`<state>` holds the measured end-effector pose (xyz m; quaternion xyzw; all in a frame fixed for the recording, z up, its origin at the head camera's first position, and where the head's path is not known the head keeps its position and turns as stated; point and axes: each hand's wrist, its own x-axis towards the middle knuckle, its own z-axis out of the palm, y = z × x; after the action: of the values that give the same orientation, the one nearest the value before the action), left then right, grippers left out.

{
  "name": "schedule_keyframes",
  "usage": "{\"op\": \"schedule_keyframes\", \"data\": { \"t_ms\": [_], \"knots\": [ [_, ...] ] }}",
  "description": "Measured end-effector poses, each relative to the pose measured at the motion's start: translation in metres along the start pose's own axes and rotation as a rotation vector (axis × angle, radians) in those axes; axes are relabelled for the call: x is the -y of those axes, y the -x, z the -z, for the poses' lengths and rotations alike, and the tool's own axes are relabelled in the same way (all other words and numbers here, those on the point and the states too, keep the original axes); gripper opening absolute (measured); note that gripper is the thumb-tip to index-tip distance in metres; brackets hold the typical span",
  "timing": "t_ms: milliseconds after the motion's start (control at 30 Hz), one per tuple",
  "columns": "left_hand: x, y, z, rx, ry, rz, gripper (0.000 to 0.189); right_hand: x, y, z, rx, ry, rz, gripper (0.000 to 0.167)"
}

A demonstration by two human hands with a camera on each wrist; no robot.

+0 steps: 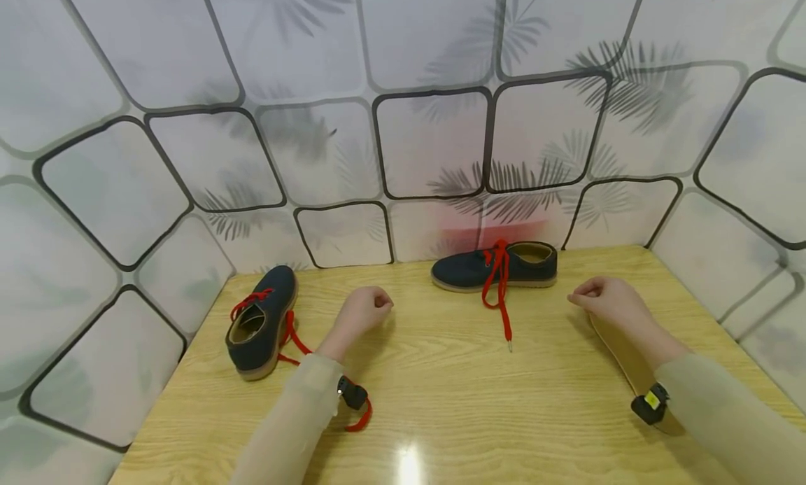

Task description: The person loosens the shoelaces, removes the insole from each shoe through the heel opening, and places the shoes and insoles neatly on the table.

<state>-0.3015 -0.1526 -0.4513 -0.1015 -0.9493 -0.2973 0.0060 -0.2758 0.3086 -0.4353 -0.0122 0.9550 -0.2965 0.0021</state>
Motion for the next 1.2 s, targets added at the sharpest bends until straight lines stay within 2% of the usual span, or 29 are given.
{"op": "schedule_keyframes", "data": {
  "t_ms": [233,500,733,833,1000,1200],
  "knots": [
    [-0.009,-0.010,-0.015,0.002,0.032,0.023,0.013,0.001,-0.008,-0.005,-0.009,-0.058,-0.030,0.045],
    [-0.017,-0.020,-0.030,-0.005,0.132,0.045,0.019,0.002,-0.017,-0.011,-0.021,-0.099,-0.046,0.048],
    [-0.022,-0.028,-0.032,-0.016,0.148,0.028,0.021,0.006,-0.023,-0.015,-0.039,-0.127,-0.082,0.053],
    [-0.023,-0.033,-0.033,-0.008,0.172,0.041,0.022,0.010,-0.028,-0.017,-0.053,-0.146,-0.104,0.056],
    [-0.022,-0.041,-0.034,-0.007,0.210,0.065,0.024,0.017,-0.033,-0.021,-0.072,-0.183,-0.093,0.059],
    [-0.024,-0.049,-0.038,-0.007,0.266,0.092,0.032,0.022,-0.035,-0.025,-0.053,-0.188,-0.074,0.063]
  ]
}}
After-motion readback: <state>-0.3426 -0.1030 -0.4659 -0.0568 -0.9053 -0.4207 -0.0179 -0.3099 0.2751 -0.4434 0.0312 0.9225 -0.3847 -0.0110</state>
